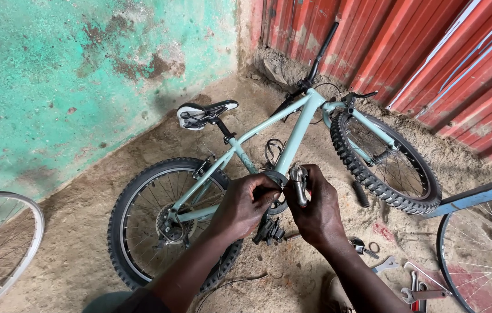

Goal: Repairing a bicycle shifter by threading and adjusting the shifter cable using pliers.

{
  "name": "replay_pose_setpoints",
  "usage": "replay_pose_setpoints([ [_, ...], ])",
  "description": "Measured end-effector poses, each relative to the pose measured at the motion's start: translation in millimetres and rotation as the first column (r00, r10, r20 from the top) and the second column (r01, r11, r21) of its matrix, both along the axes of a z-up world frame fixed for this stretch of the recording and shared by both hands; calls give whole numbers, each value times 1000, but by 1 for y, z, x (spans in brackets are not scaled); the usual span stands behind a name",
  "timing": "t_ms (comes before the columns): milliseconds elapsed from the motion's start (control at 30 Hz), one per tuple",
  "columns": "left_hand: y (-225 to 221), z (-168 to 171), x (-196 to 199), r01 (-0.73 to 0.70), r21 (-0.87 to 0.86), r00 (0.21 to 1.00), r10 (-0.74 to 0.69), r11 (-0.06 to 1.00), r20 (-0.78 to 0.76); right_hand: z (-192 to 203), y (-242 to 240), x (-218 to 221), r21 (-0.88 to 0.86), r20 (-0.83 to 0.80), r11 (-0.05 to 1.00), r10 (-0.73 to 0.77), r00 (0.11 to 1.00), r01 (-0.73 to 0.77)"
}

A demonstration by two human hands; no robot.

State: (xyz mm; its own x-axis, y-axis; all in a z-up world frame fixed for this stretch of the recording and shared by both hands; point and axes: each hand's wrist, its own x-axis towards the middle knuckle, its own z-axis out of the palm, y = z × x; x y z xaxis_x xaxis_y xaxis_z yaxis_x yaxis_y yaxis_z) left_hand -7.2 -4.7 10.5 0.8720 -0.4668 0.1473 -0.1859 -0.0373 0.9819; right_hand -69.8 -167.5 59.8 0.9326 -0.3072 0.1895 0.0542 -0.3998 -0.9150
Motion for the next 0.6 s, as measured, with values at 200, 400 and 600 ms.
replay_pose_setpoints([
  [200, -4, -6, -1, -79, 32, 992, 75, 996, 107, 0, -3, -2, 29, -38, 999, 38, 999, -36],
  [400, -11, 4, -2, -109, 63, 955, 87, 992, 284, 1, -5, -7, 116, -49, 993, 42, 998, -36],
  [600, -12, -1, -3, -154, 81, 924, 115, 985, 364, -21, -9, 2, 259, -98, 965, 70, 993, -42],
])
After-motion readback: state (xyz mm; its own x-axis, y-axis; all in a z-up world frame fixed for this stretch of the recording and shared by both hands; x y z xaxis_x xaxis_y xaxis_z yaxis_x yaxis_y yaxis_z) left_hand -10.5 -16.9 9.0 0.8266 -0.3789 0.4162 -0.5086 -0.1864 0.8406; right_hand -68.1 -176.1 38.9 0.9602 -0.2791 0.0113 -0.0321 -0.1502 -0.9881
